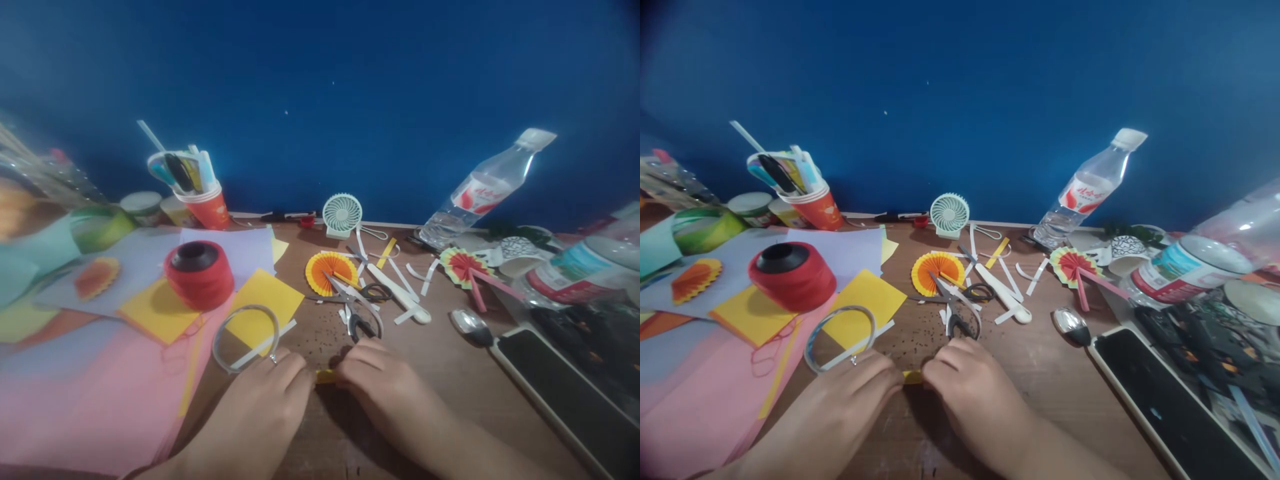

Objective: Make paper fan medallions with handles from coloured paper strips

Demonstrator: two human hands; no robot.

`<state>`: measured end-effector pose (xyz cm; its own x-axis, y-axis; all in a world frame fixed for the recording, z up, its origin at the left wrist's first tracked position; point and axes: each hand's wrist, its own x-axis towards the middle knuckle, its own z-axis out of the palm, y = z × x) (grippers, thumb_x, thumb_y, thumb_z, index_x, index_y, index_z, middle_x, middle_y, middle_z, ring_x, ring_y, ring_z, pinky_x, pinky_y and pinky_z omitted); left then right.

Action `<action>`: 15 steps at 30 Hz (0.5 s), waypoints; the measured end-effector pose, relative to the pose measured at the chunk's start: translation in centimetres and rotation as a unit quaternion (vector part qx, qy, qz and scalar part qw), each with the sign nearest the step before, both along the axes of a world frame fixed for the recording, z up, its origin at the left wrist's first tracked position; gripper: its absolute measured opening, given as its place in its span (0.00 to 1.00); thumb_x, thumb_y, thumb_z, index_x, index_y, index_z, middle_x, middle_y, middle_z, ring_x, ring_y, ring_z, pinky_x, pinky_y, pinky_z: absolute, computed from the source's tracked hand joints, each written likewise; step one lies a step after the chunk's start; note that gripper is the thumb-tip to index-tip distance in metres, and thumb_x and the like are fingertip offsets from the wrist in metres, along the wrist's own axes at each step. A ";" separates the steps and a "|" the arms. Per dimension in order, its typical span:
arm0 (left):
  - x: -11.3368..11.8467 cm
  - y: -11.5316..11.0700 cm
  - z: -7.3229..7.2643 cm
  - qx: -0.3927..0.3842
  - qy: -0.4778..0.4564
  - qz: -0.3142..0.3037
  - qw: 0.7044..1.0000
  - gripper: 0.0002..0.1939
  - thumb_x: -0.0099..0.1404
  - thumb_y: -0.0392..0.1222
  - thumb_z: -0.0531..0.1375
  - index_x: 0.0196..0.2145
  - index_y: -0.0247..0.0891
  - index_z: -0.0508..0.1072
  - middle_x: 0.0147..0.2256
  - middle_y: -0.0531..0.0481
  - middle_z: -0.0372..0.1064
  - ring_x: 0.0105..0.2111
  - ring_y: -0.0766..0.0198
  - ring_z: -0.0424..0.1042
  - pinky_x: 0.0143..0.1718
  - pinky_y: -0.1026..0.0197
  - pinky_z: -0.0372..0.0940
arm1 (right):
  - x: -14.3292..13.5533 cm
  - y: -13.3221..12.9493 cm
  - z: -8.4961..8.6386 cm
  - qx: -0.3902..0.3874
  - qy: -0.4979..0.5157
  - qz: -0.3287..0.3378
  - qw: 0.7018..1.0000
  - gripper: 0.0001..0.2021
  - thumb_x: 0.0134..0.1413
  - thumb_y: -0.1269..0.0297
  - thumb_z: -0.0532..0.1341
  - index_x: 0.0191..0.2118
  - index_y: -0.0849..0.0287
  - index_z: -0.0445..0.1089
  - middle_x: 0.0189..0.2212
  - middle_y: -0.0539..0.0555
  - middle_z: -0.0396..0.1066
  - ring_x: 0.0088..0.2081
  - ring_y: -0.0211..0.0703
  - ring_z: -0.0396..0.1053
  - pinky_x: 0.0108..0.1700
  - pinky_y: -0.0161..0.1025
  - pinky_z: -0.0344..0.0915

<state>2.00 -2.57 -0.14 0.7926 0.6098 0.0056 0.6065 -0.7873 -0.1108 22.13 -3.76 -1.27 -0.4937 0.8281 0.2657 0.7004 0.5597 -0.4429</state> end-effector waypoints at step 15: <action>0.5 0.8 1.2 -0.059 -0.096 0.012 0.994 0.13 0.52 0.24 0.47 0.24 0.38 0.66 0.24 0.51 0.59 0.24 0.63 0.58 0.26 0.60 0.54 | 0.1 0.4 0.2 0.054 0.000 0.028 0.998 0.09 0.57 0.70 0.52 0.35 0.55 0.69 0.24 0.49 0.65 0.28 0.39 0.59 0.31 0.38 0.53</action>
